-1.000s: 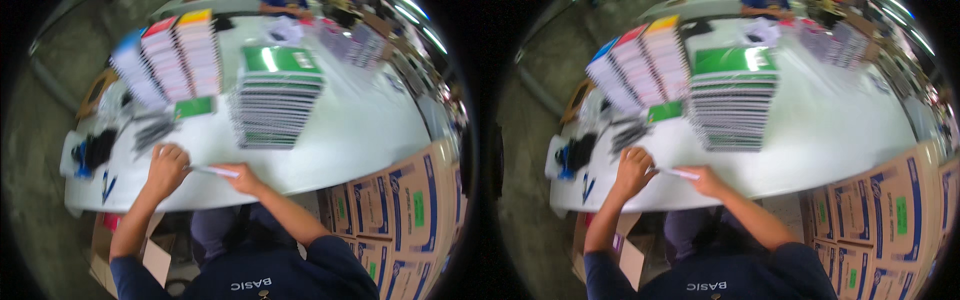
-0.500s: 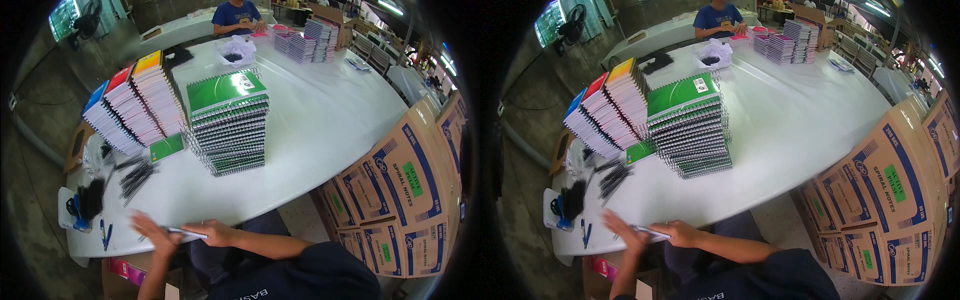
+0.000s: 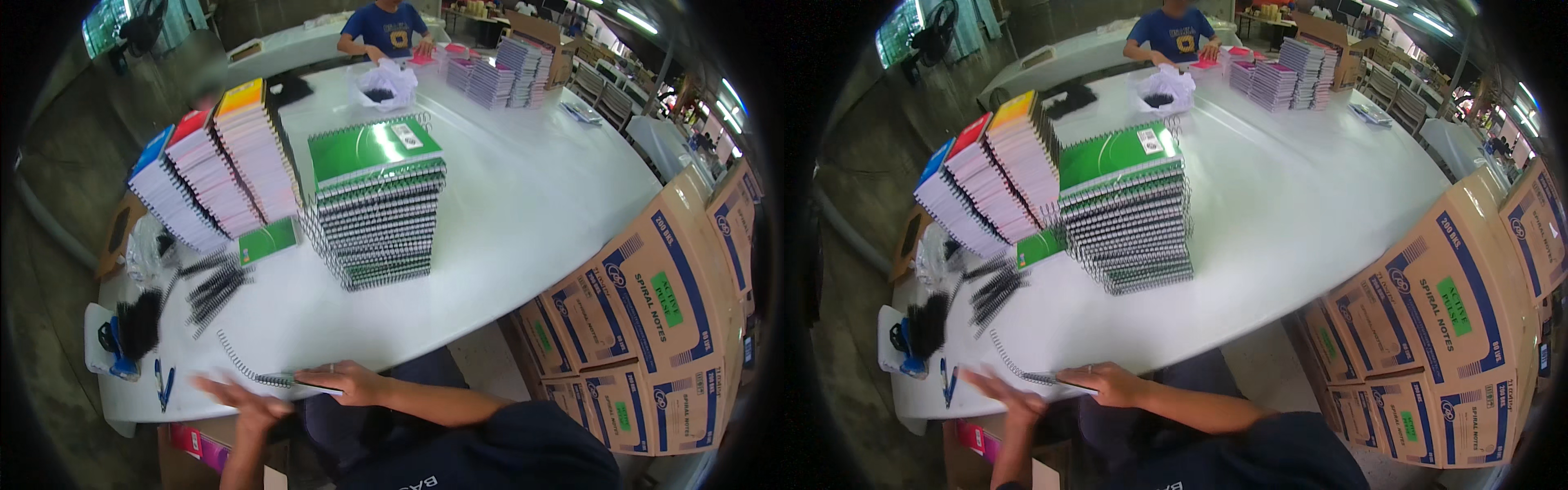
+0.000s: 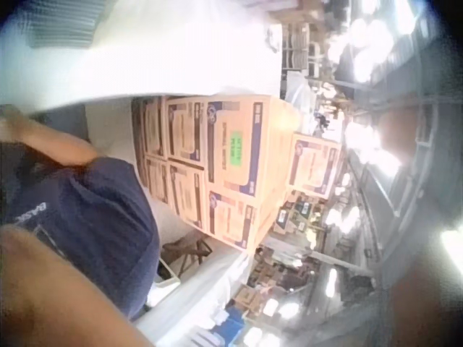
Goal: The person threads a metal spiral spine through the pre-punched holes of a stack of notebook paper and covers by hand, then crimps the ends of the wire.
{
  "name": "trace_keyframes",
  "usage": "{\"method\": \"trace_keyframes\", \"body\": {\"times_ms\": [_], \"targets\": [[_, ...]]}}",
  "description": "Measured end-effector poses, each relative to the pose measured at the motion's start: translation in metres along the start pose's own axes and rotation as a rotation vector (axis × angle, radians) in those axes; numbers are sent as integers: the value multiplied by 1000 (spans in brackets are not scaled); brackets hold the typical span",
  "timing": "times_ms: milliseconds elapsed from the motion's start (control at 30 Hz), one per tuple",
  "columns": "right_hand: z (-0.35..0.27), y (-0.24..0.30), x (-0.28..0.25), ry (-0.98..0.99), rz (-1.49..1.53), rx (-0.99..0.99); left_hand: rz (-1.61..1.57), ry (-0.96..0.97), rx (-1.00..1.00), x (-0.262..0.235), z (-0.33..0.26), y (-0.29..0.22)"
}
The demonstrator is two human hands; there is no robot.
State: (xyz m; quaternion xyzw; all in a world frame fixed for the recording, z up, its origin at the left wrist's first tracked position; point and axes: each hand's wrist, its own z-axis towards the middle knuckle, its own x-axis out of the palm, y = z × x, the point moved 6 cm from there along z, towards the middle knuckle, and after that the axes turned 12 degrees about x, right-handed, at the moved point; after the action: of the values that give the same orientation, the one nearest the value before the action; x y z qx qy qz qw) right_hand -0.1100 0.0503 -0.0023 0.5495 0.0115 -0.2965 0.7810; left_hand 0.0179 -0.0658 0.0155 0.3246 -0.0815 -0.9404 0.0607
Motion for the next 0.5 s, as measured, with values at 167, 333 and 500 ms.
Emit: {"method": "trace_keyframes", "body": {"times_ms": [167, 333, 500], "targets": [[10, -8, 12, 67, 39, 88, -353, 247, 143, 28, -49, -46], [3, -18, 29, 117, -105, 86, 8, -172, -142, -3, 29, 6], [11, -6, 6, 41, 1, 108, -214, 194, 186, 32, -38, -49]]}}
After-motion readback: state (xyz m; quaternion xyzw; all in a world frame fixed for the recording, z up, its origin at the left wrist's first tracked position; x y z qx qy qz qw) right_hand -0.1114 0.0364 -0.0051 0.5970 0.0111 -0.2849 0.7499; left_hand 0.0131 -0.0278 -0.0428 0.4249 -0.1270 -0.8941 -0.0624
